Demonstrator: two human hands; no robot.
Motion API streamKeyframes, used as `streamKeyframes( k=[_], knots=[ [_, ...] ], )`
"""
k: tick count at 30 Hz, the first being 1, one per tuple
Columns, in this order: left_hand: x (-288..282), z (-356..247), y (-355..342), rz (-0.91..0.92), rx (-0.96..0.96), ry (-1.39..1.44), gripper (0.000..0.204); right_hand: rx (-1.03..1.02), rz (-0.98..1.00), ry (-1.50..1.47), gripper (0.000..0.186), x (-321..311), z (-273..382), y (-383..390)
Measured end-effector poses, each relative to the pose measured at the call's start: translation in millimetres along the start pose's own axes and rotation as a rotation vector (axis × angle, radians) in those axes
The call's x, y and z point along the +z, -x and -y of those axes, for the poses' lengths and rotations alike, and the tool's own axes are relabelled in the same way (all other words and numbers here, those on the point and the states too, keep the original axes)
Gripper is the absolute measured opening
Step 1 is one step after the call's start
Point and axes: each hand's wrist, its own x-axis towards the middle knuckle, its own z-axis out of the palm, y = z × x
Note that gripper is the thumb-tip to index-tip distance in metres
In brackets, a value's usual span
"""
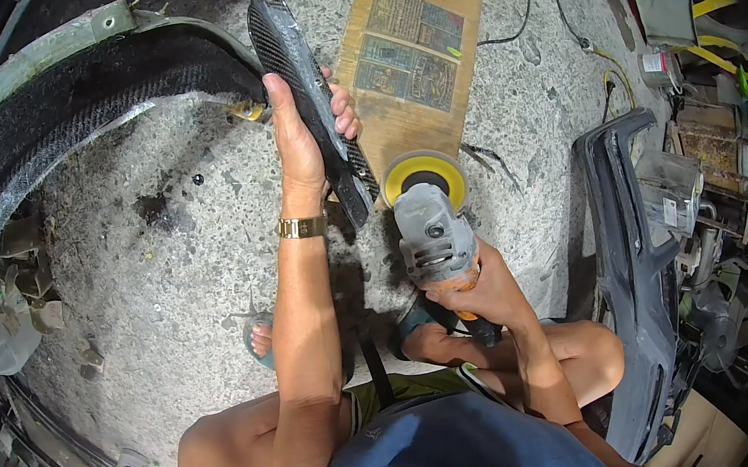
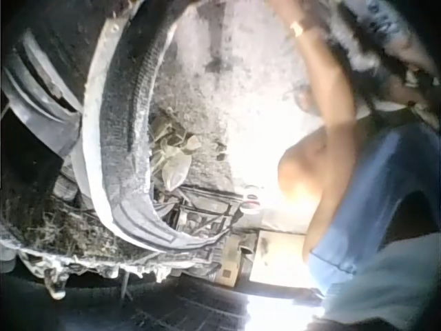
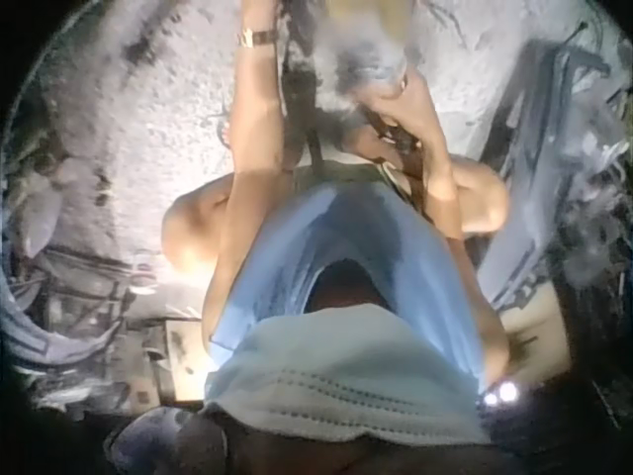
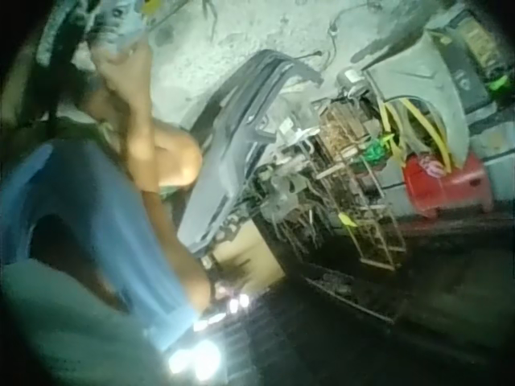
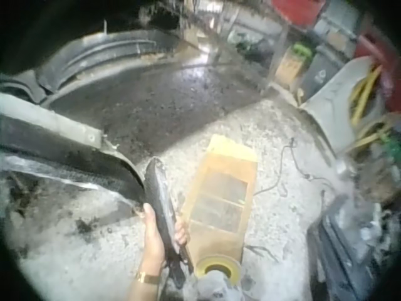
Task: The person is sanding the edge of a carbon fiber car part using an angle grinder and then marking it with a pen.
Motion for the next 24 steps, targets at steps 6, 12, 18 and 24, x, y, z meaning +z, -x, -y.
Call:
streamKeyframes(
  k=[6,12,18,24],
  knots=[
    [2.0,1.3,-1.2,-0.016,0.003,-0.014,0.080,0.001,0.006,-0.064,0.055,0.4,-4.0,-0.2],
    [-0.1,2.0,-2.4,-0.022,0.007,-0.034,0.079,0.020,0.018,-0.007,0.053,1.9,-16.5,-1.4],
    [-0.6,2.0,-2.0,-0.019,0.000,-0.029,0.079,0.074,0.012,-0.073,0.063,7.0,-7.7,0.7],
    [0.1,2.4,-1.8,-0.016,-0.002,-0.015,0.078,0.048,-0.002,-0.024,0.064,8.8,-1.4,0.1]
  ],
)
